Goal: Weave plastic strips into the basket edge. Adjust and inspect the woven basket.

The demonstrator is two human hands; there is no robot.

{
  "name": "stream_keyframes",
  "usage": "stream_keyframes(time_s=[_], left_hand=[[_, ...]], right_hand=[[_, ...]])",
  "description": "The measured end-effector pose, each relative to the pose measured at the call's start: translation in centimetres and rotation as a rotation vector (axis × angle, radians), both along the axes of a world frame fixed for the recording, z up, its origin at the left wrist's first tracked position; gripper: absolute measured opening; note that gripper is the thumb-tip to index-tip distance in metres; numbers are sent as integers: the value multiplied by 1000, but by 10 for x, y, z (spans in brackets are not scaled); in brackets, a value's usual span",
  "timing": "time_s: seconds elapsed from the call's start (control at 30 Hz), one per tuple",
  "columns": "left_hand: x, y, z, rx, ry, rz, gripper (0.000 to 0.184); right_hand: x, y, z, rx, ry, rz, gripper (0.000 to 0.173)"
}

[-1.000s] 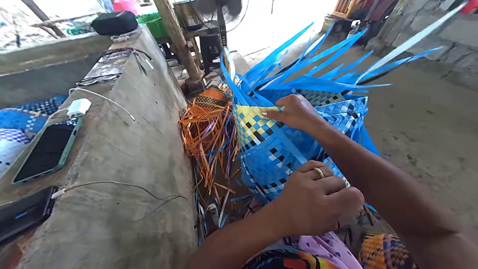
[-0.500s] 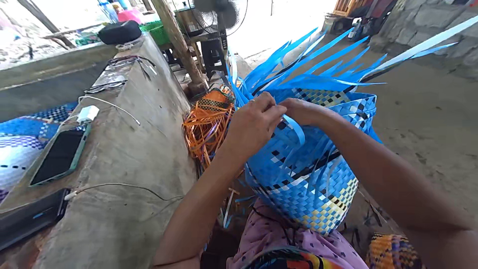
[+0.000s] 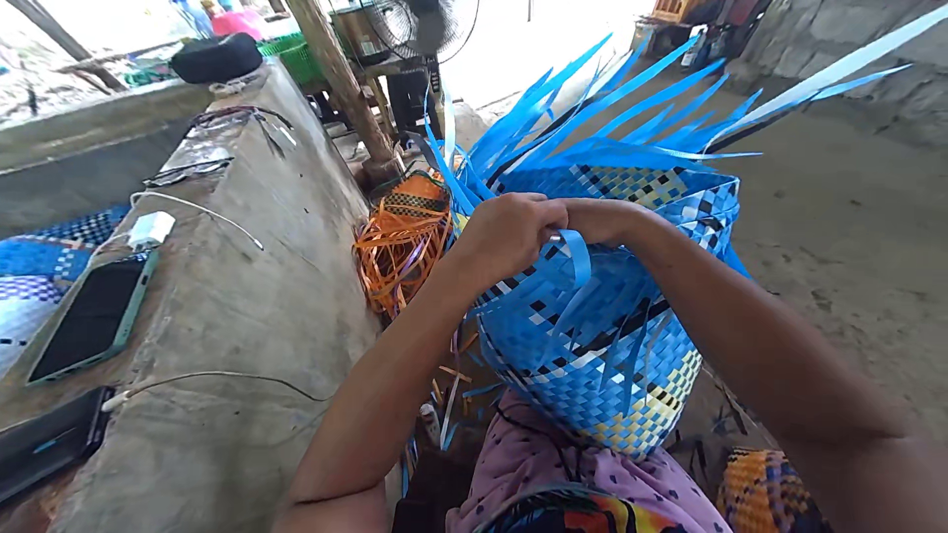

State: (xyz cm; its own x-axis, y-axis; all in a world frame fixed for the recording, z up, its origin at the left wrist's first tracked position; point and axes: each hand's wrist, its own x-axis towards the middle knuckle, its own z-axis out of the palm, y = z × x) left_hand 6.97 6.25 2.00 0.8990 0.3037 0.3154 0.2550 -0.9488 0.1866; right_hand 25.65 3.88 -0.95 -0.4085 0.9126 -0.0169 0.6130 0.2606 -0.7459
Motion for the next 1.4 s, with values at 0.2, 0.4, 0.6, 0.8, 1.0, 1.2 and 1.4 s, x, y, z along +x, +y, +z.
stream_keyframes(time_s=[0.2, 0.4, 0.6, 0.8, 1.0, 1.2, 1.4], left_hand=[[-2, 1, -7, -2, 5, -10, 10], [-9, 1, -23, 31, -26, 53, 8], [-24, -22, -60, 115, -70, 369, 42], [-50, -11, -103, -181, -295, 163, 41], [-111, -6, -134, -470, -396, 83, 41], [-138, -14, -142, -474, -400, 109, 40], [-151, -14, -154, -449, -436, 183, 40]], right_hand=[[-3, 0, -1, -61, 57, -33, 18], [1, 14, -14, -119, -18, -71, 35], [7, 14, -11, -187, -75, -122, 55], [18, 11, -18, -70, -55, -151, 54], [29, 0, -16, -48, 101, -35, 39], [27, 12, -22, 47, 63, -37, 30], [34, 7, -23, 33, 87, -52, 34]])
